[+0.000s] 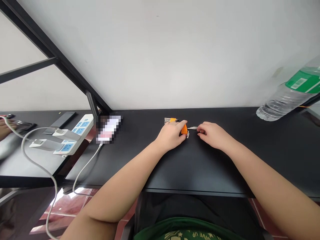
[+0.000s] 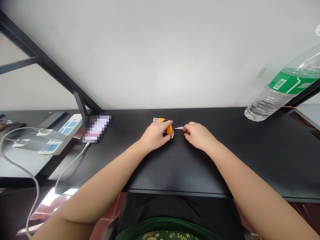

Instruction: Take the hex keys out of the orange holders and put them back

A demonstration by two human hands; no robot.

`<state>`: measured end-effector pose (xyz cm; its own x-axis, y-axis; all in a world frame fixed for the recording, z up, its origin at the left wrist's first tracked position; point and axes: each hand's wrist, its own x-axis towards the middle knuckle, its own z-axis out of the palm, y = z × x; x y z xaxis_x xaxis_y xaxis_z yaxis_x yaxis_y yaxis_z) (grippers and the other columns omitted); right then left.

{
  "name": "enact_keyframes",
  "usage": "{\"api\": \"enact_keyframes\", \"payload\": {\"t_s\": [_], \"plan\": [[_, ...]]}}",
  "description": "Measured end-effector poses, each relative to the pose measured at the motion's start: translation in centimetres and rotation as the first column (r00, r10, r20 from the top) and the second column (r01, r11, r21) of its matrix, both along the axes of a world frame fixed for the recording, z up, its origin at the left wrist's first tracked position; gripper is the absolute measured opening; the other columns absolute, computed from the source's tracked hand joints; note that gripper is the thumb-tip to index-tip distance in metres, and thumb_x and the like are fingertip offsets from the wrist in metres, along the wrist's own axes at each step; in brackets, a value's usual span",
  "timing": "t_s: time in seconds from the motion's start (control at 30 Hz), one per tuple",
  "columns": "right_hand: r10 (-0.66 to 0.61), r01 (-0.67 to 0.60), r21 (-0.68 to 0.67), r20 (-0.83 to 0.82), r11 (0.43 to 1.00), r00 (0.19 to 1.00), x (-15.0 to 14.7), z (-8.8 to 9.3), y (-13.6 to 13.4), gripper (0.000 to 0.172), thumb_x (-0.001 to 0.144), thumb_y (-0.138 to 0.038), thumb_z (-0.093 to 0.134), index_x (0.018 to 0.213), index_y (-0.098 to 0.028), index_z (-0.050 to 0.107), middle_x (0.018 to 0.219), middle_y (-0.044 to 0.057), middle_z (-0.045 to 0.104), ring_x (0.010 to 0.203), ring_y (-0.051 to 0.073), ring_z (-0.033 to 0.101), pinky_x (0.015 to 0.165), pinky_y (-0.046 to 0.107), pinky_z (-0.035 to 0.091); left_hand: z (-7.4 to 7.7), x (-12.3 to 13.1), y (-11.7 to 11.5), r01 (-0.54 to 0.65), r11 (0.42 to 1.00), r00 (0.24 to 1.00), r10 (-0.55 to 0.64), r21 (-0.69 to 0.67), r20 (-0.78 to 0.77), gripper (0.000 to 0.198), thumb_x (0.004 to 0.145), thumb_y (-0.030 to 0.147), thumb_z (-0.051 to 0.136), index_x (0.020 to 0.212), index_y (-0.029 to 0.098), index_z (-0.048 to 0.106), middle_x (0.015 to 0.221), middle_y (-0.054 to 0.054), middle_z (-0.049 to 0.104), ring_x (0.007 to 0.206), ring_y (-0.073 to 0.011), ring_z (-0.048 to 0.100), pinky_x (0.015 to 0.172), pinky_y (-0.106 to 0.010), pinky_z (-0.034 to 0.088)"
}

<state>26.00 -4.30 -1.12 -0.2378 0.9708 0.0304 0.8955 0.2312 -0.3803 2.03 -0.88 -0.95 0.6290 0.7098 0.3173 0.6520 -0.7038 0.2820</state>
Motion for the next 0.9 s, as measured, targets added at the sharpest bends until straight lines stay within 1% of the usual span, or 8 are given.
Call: {"api": "enact_keyframes", "payload": {"t_s": [0.13,0.23,0.33,0.43,0.57,0.7,0.8,0.9], "plan": [[-0.011,0.01,0.03,0.024,1.0,1.0,-0.5,0.2,0.0,0.018,0.091,-0.022,0.056,0.101,-0.022,0.071,0.093,0.006,0.067,0.079,0.02,0.061,0.065,0.031,0.043,-0.1,0.0,0.0,0.006,1.0,1.0,-0.006,-0.003,0.003,0.054,0.085,0.023,0.064,0.138,0.023,0.056,0.108,-0.007,0.074,0.102,-0.0262,0.07,0.092,-0.041,0.055],[-0.024,0.024,-0.011,0.04,1.0,0.999,-0.9,0.6,-0.3,0.014,0.089,-0.019,0.056,0.086,-0.022,0.069,0.09,0.006,0.068,0.075,0.019,0.06,0.061,0.031,0.041,0.0,-0.1,0.1,-0.006,1.0,1.0,0.006,-0.016,0.006,0.054,0.085,0.024,0.065,0.138,0.025,0.057,0.105,-0.005,0.075,0.099,-0.0249,0.07,0.09,-0.04,0.055],[-0.037,0.045,-0.087,0.089,0.995,0.995,-1.4,1.2,-0.9,0.012,0.08,-0.017,0.061,0.069,-0.022,0.061,0.08,0.005,0.068,0.066,0.019,0.058,0.055,0.031,0.036,0.0,-0.1,0.2,-0.006,1.0,1.0,0.006,-0.01,0.011,0.054,0.086,0.024,0.065,0.139,0.026,0.056,0.105,-0.004,0.075,0.097,-0.0239,0.07,0.088,-0.039,0.055],[-0.05,0.066,-0.122,0.124,0.99,0.991,-1.6,1.7,-1.4,0.015,0.074,-0.016,0.064,0.063,-0.022,0.056,0.073,0.004,0.066,0.058,0.018,0.055,0.051,0.031,0.033,0.0,-0.2,0.3,-0.016,1.0,1.0,0.016,-0.001,0.003,0.056,0.086,0.025,0.066,0.141,0.025,0.055,0.106,-0.004,0.075,0.098,-0.0242,0.07,0.089,-0.039,0.055],[-0.013,0.011,-0.046,-0.041,0.999,0.999,-1.5,2.2,-1.6,0.01,0.075,-0.018,0.061,0.069,-0.023,0.056,0.076,0.001,0.068,0.066,0.018,0.059,0.056,0.029,0.038,0.2,-0.1,0.3,-0.053,0.999,0.999,0.053,-0.002,-0.015,0.061,0.086,0.025,0.066,0.145,0.02,0.053,0.104,-0.005,0.076,0.094,-0.0255,0.071,0.089,-0.041,0.055],[-0.008,-0.01,-0.066,-0.271,0.998,0.963,-1.5,2.4,-1.7,0.004,0.077,-0.02,0.06,0.077,-0.024,0.061,0.072,-0.003,0.068,0.061,0.014,0.059,0.059,0.027,0.044,0.3,-0.1,0.3,-0.045,0.999,0.999,0.046,0.025,-0.005,0.057,0.087,0.024,0.066,0.142,0.021,0.055,0.101,-0.005,0.076,0.096,-0.0254,0.071,0.094,-0.042,0.053],[0.002,-0.019,-0.049,-0.317,0.999,0.948,-1.6,2.5,-1.7,0.004,0.077,-0.02,0.06,0.077,-0.024,0.062,0.071,-0.003,0.068,0.061,0.014,0.059,0.061,0.027,0.046,0.2,-0.2,0.3,-0.028,0.998,0.999,0.029,0.047,-0.014,0.055,0.087,0.025,0.067,0.141,0.023,0.055,0.101,-0.005,0.075,0.1,-0.0255,0.071,0.096,-0.042,0.052],[-0.01,-0.03,-0.104,-0.362,0.994,0.932,-1.6,2.7,-1.9,0.005,0.077,-0.02,0.061,0.077,-0.023,0.064,0.071,-0.003,0.068,0.059,0.013,0.059,0.059,0.027,0.047,0.2,-0.3,0.3,-0.021,0.998,0.999,0.024,0.067,-0.037,0.055,0.087,0.024,0.066,0.141,0.022,0.054,0.105,-0.006,0.075,0.102,-0.0263,0.07,0.095,-0.042,0.052]]}}
